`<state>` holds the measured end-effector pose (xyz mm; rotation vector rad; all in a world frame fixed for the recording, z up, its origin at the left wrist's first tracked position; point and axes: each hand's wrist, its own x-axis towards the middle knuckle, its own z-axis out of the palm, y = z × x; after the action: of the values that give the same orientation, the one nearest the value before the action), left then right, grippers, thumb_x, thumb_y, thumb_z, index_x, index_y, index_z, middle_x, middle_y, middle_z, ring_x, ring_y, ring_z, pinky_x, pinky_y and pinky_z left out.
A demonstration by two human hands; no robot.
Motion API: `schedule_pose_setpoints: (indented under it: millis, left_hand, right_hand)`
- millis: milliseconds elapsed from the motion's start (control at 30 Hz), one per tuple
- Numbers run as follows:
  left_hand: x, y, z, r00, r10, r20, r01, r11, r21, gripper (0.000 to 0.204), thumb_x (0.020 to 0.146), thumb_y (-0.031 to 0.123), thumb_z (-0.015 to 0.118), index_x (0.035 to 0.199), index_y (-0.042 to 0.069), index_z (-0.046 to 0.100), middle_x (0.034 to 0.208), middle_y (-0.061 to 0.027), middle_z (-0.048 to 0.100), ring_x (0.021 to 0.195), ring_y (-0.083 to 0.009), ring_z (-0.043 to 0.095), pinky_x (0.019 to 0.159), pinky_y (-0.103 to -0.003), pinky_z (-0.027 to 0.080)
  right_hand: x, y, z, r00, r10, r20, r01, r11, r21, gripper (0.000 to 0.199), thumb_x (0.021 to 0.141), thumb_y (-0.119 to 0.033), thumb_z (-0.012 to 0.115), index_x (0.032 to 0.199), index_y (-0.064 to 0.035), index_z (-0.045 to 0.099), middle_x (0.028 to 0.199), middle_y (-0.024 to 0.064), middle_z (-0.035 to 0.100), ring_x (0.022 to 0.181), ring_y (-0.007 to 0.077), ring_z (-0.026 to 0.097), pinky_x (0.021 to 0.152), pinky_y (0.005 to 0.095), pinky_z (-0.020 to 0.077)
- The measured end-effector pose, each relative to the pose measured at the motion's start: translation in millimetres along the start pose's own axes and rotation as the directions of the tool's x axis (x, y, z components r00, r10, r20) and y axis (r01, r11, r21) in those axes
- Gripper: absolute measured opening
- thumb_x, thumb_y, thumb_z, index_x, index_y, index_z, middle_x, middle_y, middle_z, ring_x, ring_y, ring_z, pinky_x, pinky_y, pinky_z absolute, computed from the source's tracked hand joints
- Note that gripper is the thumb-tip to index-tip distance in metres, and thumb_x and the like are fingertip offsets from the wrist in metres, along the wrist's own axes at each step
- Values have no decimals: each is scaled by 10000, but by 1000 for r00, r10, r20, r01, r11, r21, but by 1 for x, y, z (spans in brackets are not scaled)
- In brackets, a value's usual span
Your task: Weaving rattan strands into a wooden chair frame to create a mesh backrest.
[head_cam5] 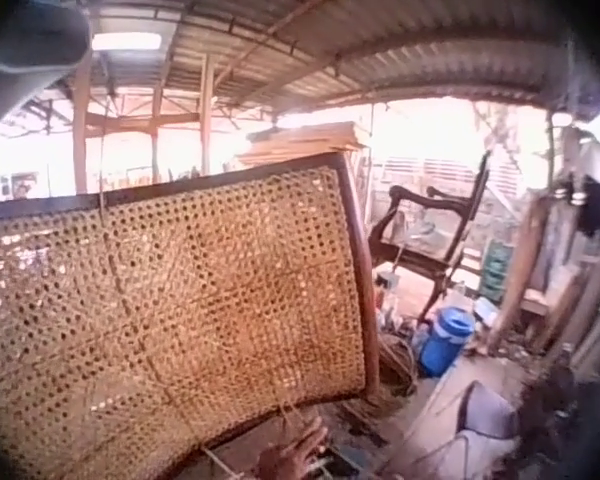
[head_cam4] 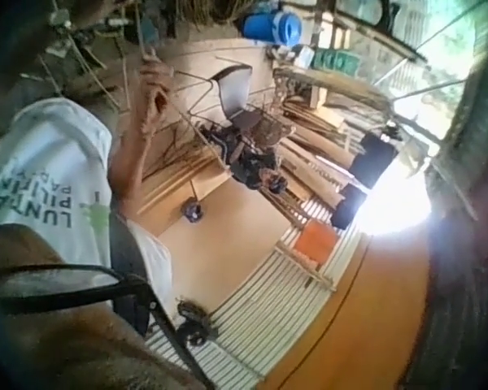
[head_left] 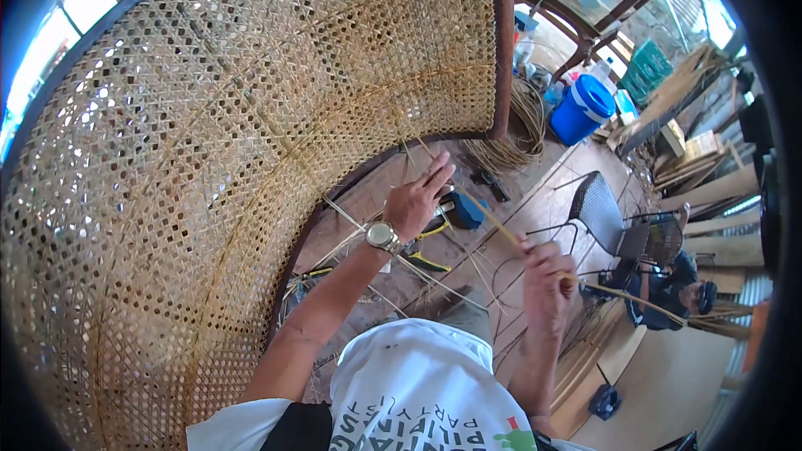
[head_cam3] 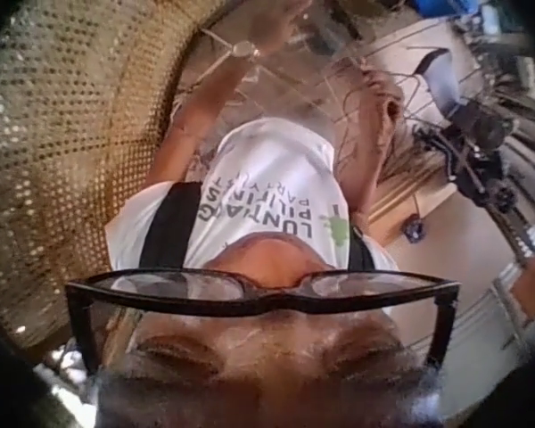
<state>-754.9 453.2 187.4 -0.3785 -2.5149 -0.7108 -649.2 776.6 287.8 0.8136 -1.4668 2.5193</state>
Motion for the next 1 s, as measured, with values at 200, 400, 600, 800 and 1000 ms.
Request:
schedule_pose_setpoints:
  millis: [200,400,600,800,1000]
  left_hand:
    - [15,-23,11,997,-38,-70,36,999,-38,471,1092,164,901,1549,218,804,1743,25,778,1071,-335,917,782,-456,737]
    - [31,-38,33,993,-94,70,92,995,38,398,1103,197,892,1497,240,858,1741,0,782,1059,-329,920,732,-457,733]
    - [59,-27,1,994,-20,-106,14,998,-54,544,1094,97,899,1612,252,837,1804,-52,736,1059,-222,938,702,-422,725]
    - [112,-69,-17,791,-536,-295,489,844,-221,414,1132,195,940,1535,162,853,1391,-116,929,933,-258,888,756,-425,669]
    - [174,-126,10,831,-201,-518,273,960,65,313,1135,302,935,1405,151,885,1201,-119,936,947,-347,892,824,-473,680]
  right_hand:
    - [92,-42,30,982,-188,-30,189,981,41,268,1269,-364,761,1383,-124,796,1149,90,643,1148,257,730,1087,582,637]
    - [175,-10,64,980,57,-188,-96,974,-204,218,1234,-81,801,1393,63,762,1202,82,747,918,155,734,864,307,592]
    - [218,-22,-18,985,114,-126,-135,977,-166,210,1205,-141,859,1337,-7,767,1175,79,727,869,151,679,820,301,557]
    - [248,-52,-120,996,-56,-64,54,998,-22,215,1257,-247,778,1409,-95,787,1224,48,667,1076,195,639,943,389,548]
    - [246,-100,-139,975,-208,-79,212,976,46,212,1317,-309,672,1367,-141,790,1250,31,666,1224,230,612,1235,496,459]
